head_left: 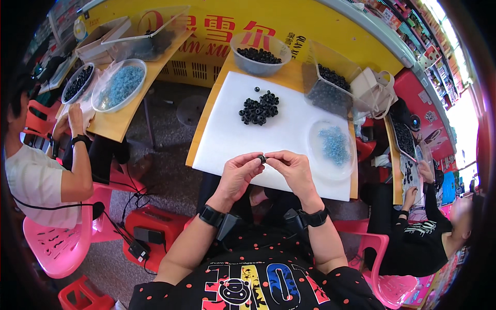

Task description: Inspecting and sorting small black O-rings or seals at a production workbench.

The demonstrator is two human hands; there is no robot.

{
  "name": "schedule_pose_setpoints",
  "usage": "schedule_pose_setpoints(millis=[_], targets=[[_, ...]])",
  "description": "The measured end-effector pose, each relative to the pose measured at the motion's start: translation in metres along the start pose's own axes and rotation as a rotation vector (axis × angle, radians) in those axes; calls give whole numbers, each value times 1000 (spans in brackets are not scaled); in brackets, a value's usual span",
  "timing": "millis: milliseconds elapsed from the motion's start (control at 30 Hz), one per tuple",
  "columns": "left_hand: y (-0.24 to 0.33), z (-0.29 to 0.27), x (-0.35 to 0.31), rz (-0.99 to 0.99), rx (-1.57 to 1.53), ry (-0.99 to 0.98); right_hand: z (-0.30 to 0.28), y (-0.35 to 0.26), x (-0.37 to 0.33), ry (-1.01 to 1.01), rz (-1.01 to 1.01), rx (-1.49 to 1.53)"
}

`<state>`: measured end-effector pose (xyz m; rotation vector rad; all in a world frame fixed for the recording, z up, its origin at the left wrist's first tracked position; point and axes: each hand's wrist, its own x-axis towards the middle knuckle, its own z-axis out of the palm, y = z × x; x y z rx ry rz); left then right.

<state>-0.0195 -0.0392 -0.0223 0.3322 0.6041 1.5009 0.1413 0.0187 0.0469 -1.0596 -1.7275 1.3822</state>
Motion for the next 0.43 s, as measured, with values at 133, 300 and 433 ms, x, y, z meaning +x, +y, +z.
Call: schedule_pose_setpoints(millis=[133, 300, 433], targets=[[-1, 3, -1, 7, -14, 14, 3, -11, -5, 44, -66, -172], [-4, 1, -1, 124, 97, 16, 12, -11, -9, 130, -240, -337], [-5, 0, -1, 112, 81, -16, 13, -8, -10, 149, -294, -351]])
